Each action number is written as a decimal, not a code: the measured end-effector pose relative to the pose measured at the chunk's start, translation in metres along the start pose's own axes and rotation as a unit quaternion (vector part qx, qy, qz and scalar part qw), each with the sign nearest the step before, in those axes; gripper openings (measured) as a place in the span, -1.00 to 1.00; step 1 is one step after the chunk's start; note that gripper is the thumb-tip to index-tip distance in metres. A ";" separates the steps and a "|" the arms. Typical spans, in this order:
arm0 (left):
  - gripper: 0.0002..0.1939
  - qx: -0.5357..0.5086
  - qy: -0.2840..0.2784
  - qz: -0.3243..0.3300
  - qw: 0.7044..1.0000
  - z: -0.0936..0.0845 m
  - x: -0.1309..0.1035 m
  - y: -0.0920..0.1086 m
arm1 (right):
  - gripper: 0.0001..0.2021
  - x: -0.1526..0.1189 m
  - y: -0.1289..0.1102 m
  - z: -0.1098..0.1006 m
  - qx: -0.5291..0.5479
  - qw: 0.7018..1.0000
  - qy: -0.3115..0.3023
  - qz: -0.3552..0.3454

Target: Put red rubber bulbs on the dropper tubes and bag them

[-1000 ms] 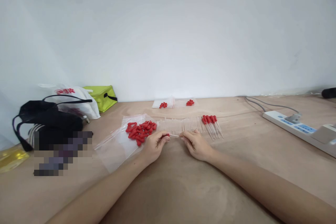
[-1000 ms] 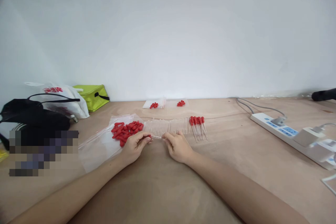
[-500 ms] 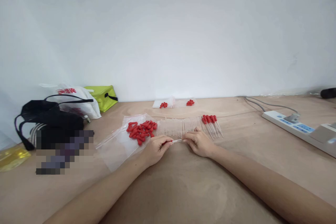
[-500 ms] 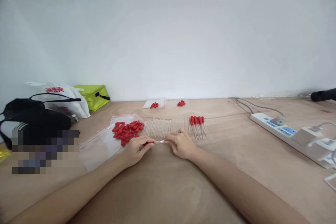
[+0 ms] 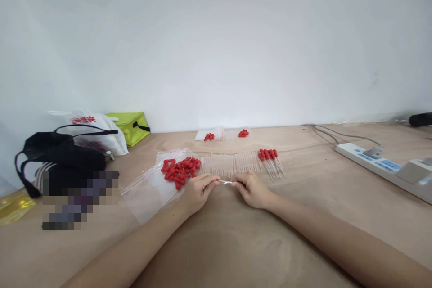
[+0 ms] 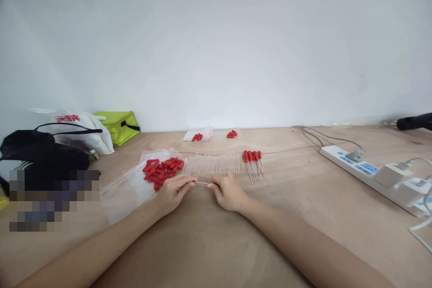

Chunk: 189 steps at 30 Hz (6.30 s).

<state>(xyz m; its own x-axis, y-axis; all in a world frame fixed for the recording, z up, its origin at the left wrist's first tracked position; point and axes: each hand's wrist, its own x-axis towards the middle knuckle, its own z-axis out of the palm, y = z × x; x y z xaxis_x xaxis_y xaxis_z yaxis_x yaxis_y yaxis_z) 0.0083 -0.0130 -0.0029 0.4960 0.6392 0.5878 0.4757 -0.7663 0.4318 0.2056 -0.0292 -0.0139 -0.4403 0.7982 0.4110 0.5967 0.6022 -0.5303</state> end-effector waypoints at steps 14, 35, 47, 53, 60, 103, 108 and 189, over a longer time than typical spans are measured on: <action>-0.82 -0.250 0.041 -0.241 0.937 0.006 -0.001 0.000 | -0.78 0.003 -0.001 0.001 0.028 1.000 -0.001 0.004; -0.87 -0.265 -0.018 -0.225 0.937 0.009 -0.007 0.011 | -0.81 -0.001 0.003 0.003 -0.097 0.988 0.026 -0.118; -0.72 -0.329 -0.037 -0.268 0.905 0.006 0.006 -0.004 | -0.83 0.011 -0.003 -0.005 -0.275 0.953 0.026 -0.127; -0.47 -0.063 0.025 -0.151 0.986 -0.004 0.001 -0.002 | -0.80 0.015 0.011 -0.037 -0.313 0.946 0.060 0.053; -0.78 0.235 0.080 -0.174 0.953 -0.012 0.002 -0.004 | -0.81 0.015 0.067 -0.091 -0.263 0.888 0.020 0.377; -0.91 0.343 0.058 -0.150 0.925 -0.028 0.030 -0.011 | -0.81 0.055 0.062 -0.055 -0.260 0.885 -0.030 0.384; -0.93 0.171 -0.007 -0.064 0.983 -0.012 0.007 0.015 | -0.81 0.045 0.041 -0.058 -0.257 0.904 -0.002 0.342; -0.76 -0.134 -0.046 -0.118 0.983 0.006 -0.007 0.011 | -0.74 -0.015 -0.006 -0.008 -0.014 0.999 0.018 -0.048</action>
<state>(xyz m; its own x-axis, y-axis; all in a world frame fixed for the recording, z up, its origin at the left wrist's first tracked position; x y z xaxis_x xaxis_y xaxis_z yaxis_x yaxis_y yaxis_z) 0.0146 -0.0253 -0.0061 0.4636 0.7954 0.3905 0.3837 -0.5774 0.7207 0.2138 -0.0446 -0.0111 -0.4727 0.7357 0.4851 0.5720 0.6749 -0.4662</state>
